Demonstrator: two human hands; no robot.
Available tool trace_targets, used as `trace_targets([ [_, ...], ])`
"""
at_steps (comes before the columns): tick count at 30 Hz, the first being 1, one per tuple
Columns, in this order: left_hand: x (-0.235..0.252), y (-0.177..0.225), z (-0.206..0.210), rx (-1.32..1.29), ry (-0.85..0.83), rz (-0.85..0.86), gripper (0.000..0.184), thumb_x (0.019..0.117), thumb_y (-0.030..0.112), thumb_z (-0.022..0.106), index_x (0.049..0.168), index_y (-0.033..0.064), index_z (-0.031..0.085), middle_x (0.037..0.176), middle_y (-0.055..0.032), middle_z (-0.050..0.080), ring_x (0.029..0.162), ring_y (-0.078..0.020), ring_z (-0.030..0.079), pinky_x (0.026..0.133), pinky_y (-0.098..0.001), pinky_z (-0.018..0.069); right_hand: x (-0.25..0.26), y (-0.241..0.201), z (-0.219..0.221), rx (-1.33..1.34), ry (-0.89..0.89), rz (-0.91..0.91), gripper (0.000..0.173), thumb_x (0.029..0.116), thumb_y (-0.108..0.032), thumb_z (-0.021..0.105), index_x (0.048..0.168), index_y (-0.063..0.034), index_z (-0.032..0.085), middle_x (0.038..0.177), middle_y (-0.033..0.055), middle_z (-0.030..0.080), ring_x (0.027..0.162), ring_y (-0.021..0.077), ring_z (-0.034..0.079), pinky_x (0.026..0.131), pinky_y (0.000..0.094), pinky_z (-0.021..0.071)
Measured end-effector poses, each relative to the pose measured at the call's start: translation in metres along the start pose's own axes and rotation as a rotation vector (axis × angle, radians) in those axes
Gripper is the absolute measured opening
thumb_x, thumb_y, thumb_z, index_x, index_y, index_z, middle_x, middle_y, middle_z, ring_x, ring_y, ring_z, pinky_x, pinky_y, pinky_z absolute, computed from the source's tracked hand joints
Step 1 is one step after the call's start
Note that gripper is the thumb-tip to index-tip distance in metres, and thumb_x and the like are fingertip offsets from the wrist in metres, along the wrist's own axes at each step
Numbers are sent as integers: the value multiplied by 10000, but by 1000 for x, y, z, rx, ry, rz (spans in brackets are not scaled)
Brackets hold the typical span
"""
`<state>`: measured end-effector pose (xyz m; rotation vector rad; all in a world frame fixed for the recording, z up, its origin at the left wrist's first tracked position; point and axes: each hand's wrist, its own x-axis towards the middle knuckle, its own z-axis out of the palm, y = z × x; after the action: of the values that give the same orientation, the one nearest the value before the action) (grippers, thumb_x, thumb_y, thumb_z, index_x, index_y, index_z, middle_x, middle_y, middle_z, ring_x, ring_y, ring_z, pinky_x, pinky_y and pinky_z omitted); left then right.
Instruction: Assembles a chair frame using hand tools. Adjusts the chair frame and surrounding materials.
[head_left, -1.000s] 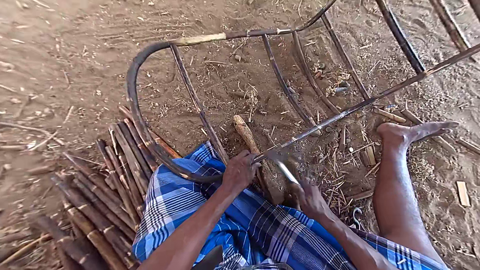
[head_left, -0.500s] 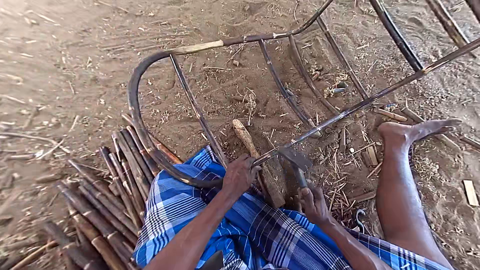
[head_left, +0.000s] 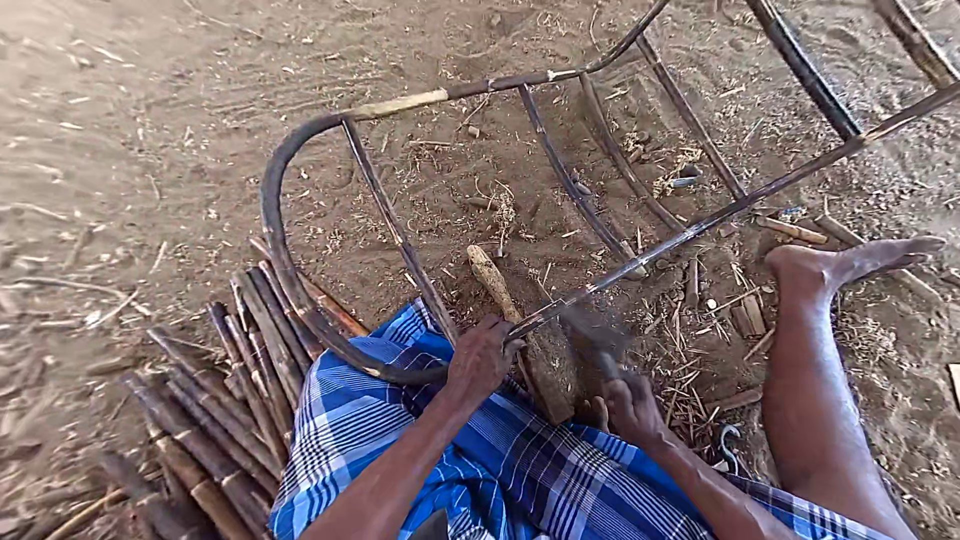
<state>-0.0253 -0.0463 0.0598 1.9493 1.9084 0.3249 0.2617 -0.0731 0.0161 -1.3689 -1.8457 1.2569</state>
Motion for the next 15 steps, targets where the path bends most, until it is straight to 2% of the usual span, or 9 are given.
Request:
trace_targets([
  [2,3,6,2,-2,3,9,260,947,285,758,1072,56,755,1039,-125,719,901,-280,724,826,-487,609,3,0,-8,-152,-177,254,722,1014,-709,249,920,-130,670,689,34,592,648,193,623,626,455,545],
  [3,4,8,2,-1,12,9,259,942,284,763,1060,53,757,1033,-128,722,901,-283,726,825,-489,609,7,-5,-10,-151,-190,325,725,1013,-704,248,911,-121,668,694,44,579,663,211,614,645,475,532],
  [4,5,6,0,2,16,6,267,942,292,763,1059,52,758,1024,-129,719,891,-285,723,819,-488,609,10,-10,-10,-105,-140,317,727,1010,-708,255,849,-122,654,655,29,551,614,192,583,601,452,513],
  [6,2,2,-1,-2,10,-4,285,949,305,756,1077,50,758,1021,-131,711,874,-284,722,801,-485,613,3,-14,-7,24,3,107,692,1025,-700,262,781,-146,598,578,-29,496,491,102,509,465,337,466],
  [8,0,-1,3,-6,15,17,283,951,302,752,1087,54,757,1035,-122,713,872,-267,722,797,-476,615,-5,-4,-1,71,57,-56,695,1016,-720,254,799,-151,589,564,-46,486,468,64,492,433,295,449],
  [11,4,6,1,11,41,19,283,928,299,782,1059,49,760,1029,-124,720,863,-270,726,787,-473,616,-5,8,-3,-95,-93,40,713,1030,-685,258,902,-126,682,622,-12,543,577,126,571,580,387,517],
  [12,3,6,-1,21,43,10,286,925,297,786,1059,46,761,1023,-125,719,860,-274,725,783,-472,616,-4,7,-2,-114,-93,17,711,1036,-670,258,883,-121,684,610,-12,542,569,124,572,574,383,514],
  [15,-2,5,0,15,29,-8,290,936,291,770,1090,45,758,1024,-134,711,862,-282,724,787,-474,618,-5,-1,-2,-7,15,-135,681,1034,-691,250,812,-149,598,562,-50,472,476,65,487,454,292,441],
])
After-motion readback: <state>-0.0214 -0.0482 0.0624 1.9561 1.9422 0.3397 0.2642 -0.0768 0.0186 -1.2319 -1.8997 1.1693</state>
